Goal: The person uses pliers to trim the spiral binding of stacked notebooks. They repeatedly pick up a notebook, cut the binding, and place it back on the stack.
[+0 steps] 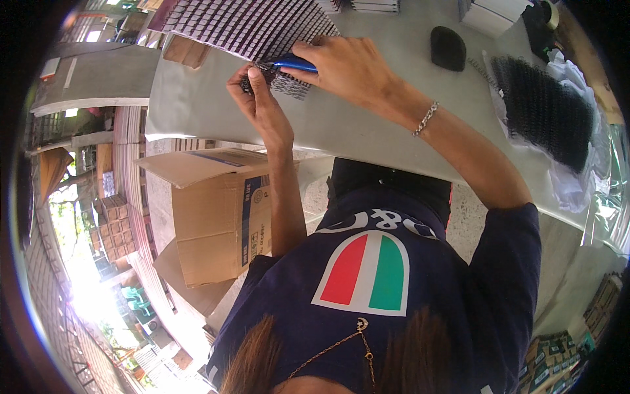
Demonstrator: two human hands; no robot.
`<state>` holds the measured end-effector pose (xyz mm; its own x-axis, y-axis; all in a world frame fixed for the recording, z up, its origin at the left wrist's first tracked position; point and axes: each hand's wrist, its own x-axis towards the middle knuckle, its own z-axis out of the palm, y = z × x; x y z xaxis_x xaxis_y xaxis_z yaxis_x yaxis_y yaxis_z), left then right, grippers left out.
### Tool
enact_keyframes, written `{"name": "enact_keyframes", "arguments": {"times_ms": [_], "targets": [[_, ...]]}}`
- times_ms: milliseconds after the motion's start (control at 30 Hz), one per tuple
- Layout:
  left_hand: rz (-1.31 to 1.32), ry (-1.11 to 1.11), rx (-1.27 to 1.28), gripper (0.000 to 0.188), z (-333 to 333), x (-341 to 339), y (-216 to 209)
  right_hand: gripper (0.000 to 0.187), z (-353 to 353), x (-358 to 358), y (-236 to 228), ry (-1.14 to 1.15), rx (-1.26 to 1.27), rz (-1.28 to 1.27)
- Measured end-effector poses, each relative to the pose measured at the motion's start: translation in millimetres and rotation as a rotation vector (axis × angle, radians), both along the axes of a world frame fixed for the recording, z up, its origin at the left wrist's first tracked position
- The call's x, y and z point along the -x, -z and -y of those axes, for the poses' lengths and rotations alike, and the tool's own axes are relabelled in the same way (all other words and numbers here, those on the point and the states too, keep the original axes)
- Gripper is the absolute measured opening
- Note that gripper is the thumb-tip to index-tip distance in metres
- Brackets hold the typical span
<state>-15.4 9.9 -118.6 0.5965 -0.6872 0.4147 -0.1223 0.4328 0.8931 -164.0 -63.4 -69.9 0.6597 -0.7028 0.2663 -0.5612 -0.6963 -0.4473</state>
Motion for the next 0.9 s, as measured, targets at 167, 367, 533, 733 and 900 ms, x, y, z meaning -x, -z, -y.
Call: {"name": "enact_keyframes", "arguments": {"times_ms": [167,367,533,733,900], "targets": [[-0.208,0.047,0.128,0.036,3,2,3,0.043,-1,16,20,0.045,0.298,0.205],[0.011,-0.004,-0.001,0.03,-1,-2,13,0.048,2,11,33,0.035,0.436,0.218],[0.042,-0.017,-0.034,0.026,0,-1,15,0.046,5,4,35,0.016,0.46,0.236],[-0.019,0.001,-0.026,0.028,-1,4,10,0.041,-2,3,20,-0.023,0.068,0.08],[-0.127,0.054,0.048,0.028,0,6,8,0.044,-3,11,37,0.037,0.241,0.244]]}}
